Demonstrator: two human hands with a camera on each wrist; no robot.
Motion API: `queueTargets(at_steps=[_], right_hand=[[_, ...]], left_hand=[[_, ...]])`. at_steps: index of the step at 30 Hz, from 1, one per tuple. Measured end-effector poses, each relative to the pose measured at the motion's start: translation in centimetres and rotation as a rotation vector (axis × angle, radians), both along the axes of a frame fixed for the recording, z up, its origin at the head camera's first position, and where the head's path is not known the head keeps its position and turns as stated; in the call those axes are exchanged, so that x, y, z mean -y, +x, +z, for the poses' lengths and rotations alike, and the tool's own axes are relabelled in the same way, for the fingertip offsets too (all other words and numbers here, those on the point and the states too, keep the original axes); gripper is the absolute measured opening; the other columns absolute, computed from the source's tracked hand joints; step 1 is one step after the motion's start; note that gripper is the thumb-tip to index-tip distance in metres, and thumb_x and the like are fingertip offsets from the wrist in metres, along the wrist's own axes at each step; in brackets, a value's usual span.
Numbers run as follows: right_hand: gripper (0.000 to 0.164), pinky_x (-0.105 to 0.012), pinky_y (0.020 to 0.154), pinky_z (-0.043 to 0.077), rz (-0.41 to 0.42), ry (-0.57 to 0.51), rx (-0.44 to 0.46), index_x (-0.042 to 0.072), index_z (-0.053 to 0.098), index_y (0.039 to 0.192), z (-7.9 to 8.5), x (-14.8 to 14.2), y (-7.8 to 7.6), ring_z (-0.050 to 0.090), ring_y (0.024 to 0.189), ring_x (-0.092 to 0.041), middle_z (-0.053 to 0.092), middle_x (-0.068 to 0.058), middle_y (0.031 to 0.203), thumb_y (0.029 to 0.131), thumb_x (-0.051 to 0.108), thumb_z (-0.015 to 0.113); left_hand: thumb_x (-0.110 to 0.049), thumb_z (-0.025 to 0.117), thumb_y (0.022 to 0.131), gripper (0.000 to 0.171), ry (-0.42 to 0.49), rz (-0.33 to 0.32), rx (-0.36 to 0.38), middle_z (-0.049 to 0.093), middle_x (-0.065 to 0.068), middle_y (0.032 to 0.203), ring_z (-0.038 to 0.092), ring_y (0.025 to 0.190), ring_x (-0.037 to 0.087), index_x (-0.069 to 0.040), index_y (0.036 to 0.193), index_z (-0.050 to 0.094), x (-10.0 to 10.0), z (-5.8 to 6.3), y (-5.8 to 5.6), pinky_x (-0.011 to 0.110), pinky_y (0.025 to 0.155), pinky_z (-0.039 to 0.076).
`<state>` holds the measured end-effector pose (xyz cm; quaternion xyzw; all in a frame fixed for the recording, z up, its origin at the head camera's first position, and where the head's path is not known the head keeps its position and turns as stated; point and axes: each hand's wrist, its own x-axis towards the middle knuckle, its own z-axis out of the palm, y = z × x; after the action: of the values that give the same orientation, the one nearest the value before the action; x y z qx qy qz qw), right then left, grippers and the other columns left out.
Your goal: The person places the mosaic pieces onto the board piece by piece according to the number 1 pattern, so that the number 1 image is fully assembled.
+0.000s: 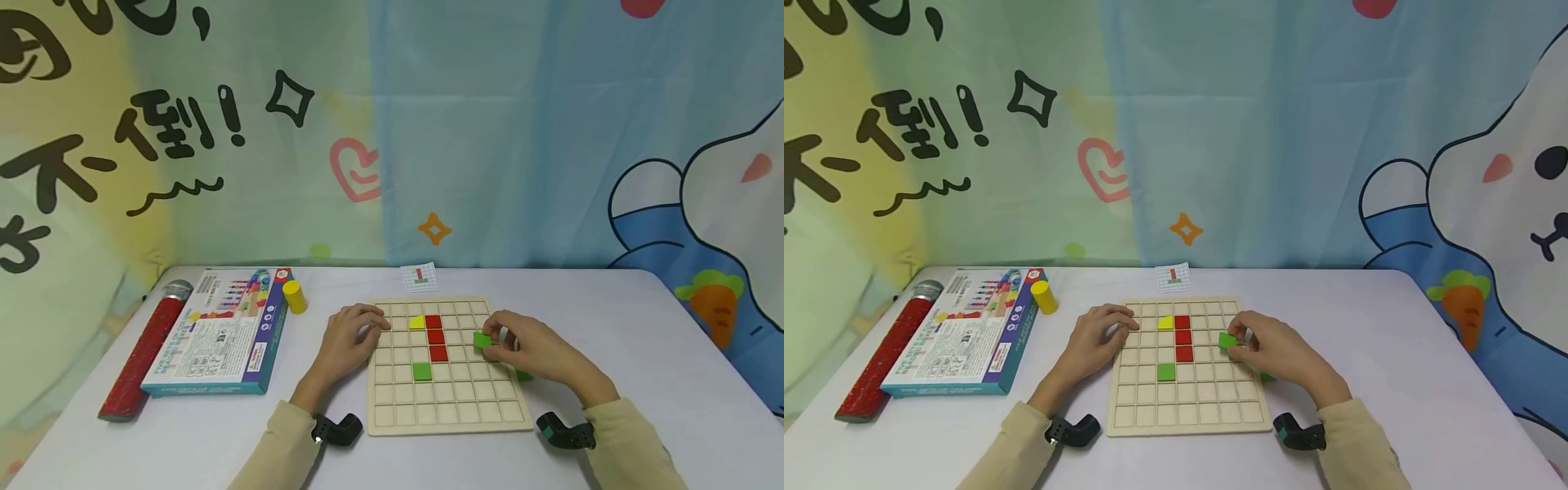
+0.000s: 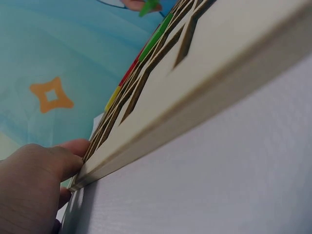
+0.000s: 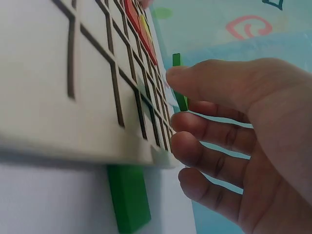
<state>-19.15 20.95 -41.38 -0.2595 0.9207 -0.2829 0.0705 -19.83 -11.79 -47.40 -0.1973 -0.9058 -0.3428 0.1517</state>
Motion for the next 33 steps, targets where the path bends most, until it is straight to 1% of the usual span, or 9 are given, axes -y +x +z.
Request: queueTargets(at_steps=[4, 10, 14, 17, 22, 24, 33], right_hand=[[0.025, -0.021, 0.058, 0.042, 0.011, 0.017, -0.014, 0.017, 0.057, 0.102, 0.0, 0.6, 0.3, 0.049, 0.069, -0.006, 0.057, 0.007, 0.086, 0.083, 0.023, 0.071], [0.025, -0.021, 0.06, 0.042, 0.019, 0.035, 0.005, 0.017, 0.057, 0.102, 0.1, 1.3, 0.8, 0.049, 0.068, -0.006, 0.057, 0.007, 0.084, 0.083, 0.023, 0.071], [0.025, -0.02, 0.059, 0.042, 0.046, 0.034, -0.015, 0.017, 0.057, 0.103, 0.1, 1.8, 1.0, 0.048, 0.067, -0.003, 0.057, 0.008, 0.085, 0.083, 0.023, 0.071], [0.025, -0.02, 0.059, 0.041, 0.063, 0.041, -0.036, 0.017, 0.057, 0.103, 0.1, 2.1, 1.2, 0.046, 0.066, -0.002, 0.055, 0.009, 0.083, 0.083, 0.024, 0.07], [0.026, -0.02, 0.061, 0.041, 0.077, 0.055, -0.042, 0.019, 0.056, 0.103, 0.0, 2.7, 1.5, 0.046, 0.066, -0.002, 0.054, 0.01, 0.079, 0.083, 0.026, 0.071], [0.026, -0.02, 0.062, 0.041, 0.086, 0.059, -0.046, 0.019, 0.056, 0.103, -0.2, 3.0, 1.6, 0.046, 0.067, -0.002, 0.055, 0.011, 0.081, 0.083, 0.027, 0.07], [0.024, -0.019, 0.059, 0.039, 0.138, 0.055, -0.071, 0.017, 0.057, 0.103, -0.6, 4.0, 2.0, 0.044, 0.064, -0.001, 0.052, 0.009, 0.081, 0.085, 0.027, 0.069]], left_hand=[[-0.011, 0.06, 0.089, 0.017, -0.004, 0.006, 0.003, 0.064, -0.003, 0.114, 0.055, 0.112, 0.024, -0.023, 0.094, 0.071, -0.2, 0.0, -0.1, 0.049, 0.096, 0.036], [-0.012, 0.06, 0.089, 0.017, -0.002, 0.009, 0.017, 0.065, -0.003, 0.114, 0.055, 0.113, 0.024, -0.023, 0.094, 0.071, -0.3, 0.1, 0.2, 0.049, 0.097, 0.036], [-0.011, 0.061, 0.088, 0.016, 0.003, 0.014, 0.001, 0.065, -0.003, 0.113, 0.055, 0.112, 0.024, -0.023, 0.093, 0.071, -0.2, 0.1, 0.3, 0.049, 0.095, 0.036], [-0.011, 0.061, 0.089, 0.016, 0.0, 0.009, -0.008, 0.065, -0.004, 0.113, 0.055, 0.112, 0.023, -0.023, 0.094, 0.071, -0.1, 0.1, 0.2, 0.048, 0.095, 0.036], [-0.01, 0.06, 0.088, 0.017, -0.001, 0.006, -0.01, 0.065, -0.003, 0.112, 0.056, 0.111, 0.024, -0.023, 0.093, 0.071, -0.1, 0.0, 0.1, 0.048, 0.095, 0.037], [-0.01, 0.061, 0.088, 0.017, 0.003, 0.01, -0.008, 0.065, -0.003, 0.112, 0.056, 0.111, 0.024, -0.022, 0.093, 0.071, -0.1, -0.1, 0.1, 0.049, 0.095, 0.037], [-0.011, 0.061, 0.089, 0.016, -0.01, 0.006, -0.004, 0.065, -0.003, 0.113, 0.055, 0.113, 0.024, -0.023, 0.094, 0.071, -0.2, 0.1, 0.0, 0.049, 0.096, 0.036]])
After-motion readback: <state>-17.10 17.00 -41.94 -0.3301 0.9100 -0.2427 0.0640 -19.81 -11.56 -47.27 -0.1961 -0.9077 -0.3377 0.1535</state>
